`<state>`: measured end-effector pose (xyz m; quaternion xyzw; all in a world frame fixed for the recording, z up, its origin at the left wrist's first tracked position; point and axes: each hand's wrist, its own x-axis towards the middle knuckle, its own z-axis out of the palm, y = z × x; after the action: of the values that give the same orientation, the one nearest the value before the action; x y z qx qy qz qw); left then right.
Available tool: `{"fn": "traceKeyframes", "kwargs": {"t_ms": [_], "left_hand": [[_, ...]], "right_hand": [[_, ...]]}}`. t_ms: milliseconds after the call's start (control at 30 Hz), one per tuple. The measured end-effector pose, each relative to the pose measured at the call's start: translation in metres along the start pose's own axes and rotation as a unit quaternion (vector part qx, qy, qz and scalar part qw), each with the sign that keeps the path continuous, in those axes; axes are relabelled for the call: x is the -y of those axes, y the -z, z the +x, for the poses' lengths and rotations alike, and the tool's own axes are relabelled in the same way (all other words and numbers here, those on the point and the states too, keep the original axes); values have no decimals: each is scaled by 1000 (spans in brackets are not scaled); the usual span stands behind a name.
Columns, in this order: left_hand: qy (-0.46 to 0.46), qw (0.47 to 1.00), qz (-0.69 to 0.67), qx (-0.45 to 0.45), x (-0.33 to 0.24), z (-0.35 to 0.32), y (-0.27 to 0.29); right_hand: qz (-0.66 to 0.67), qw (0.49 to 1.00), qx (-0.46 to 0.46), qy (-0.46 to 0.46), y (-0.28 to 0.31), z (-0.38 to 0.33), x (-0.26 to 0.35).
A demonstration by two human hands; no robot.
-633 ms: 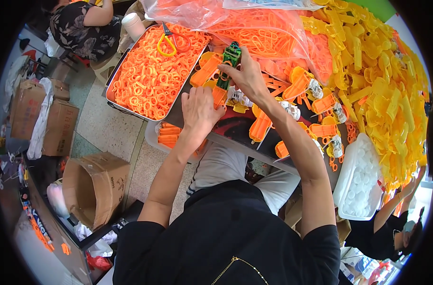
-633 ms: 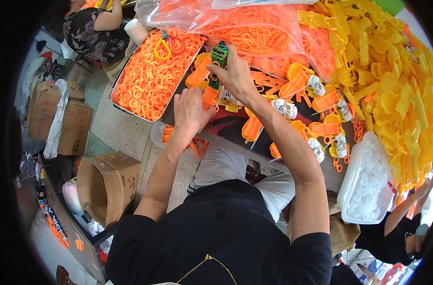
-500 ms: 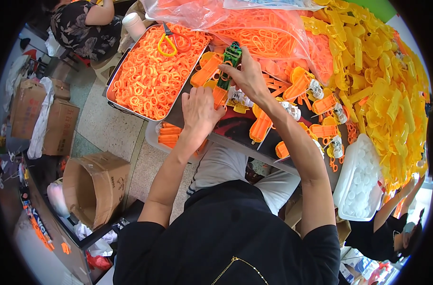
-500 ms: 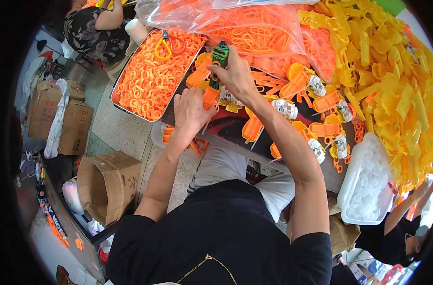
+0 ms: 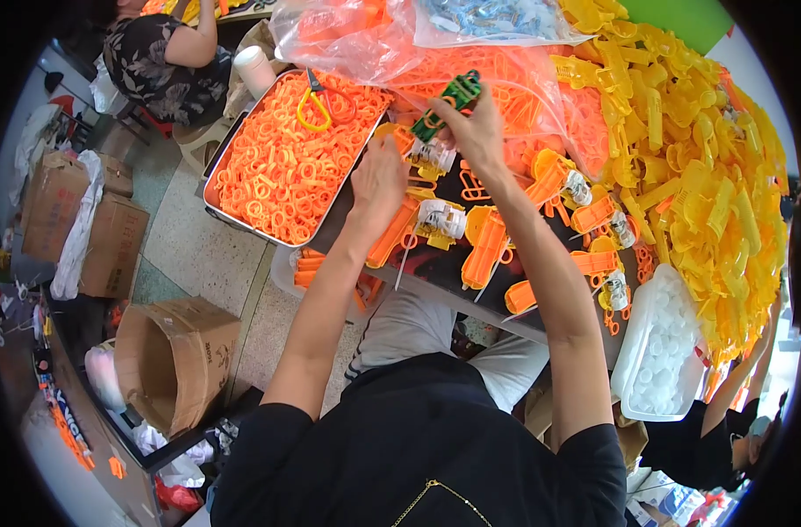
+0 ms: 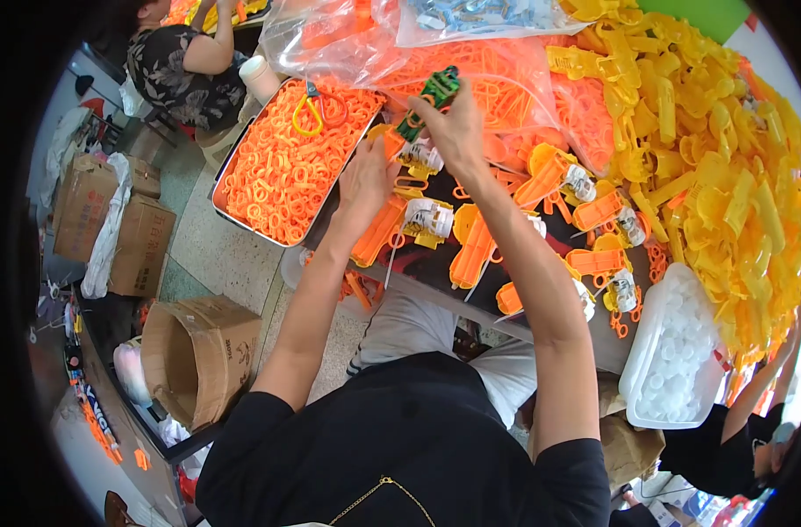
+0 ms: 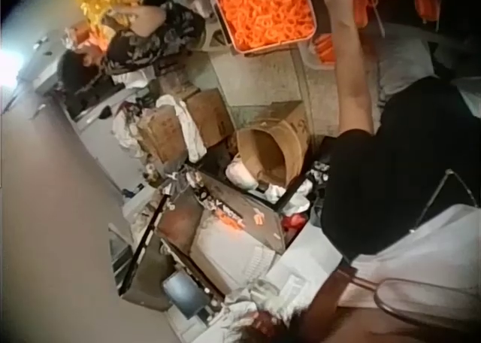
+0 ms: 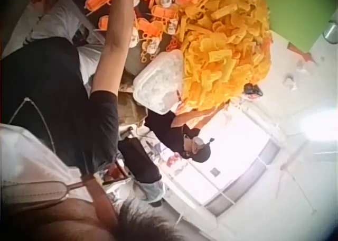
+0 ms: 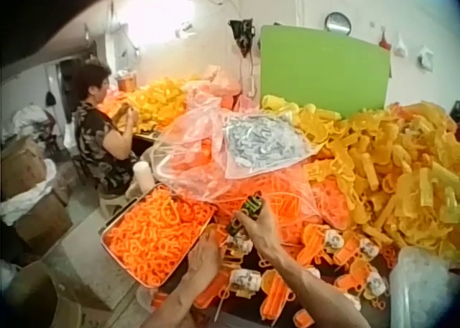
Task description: Assembling and finishing plastic toy guns by adding components and trimming strings.
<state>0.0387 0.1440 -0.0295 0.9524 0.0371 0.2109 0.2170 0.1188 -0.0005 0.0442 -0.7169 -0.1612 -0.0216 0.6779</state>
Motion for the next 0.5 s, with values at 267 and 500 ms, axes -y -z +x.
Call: {"fn": "traceKeyframes", "kwargs": {"t_ms": [267, 500], "left_hand": [[10, 1000, -23, 13, 5, -8, 4], [17, 1000, -13, 19, 6, -6, 8]], "right_hand": [[-97, 995, 38, 3, -24, 24, -27], [-136, 988, 66, 4, -31, 31, -27]]}}
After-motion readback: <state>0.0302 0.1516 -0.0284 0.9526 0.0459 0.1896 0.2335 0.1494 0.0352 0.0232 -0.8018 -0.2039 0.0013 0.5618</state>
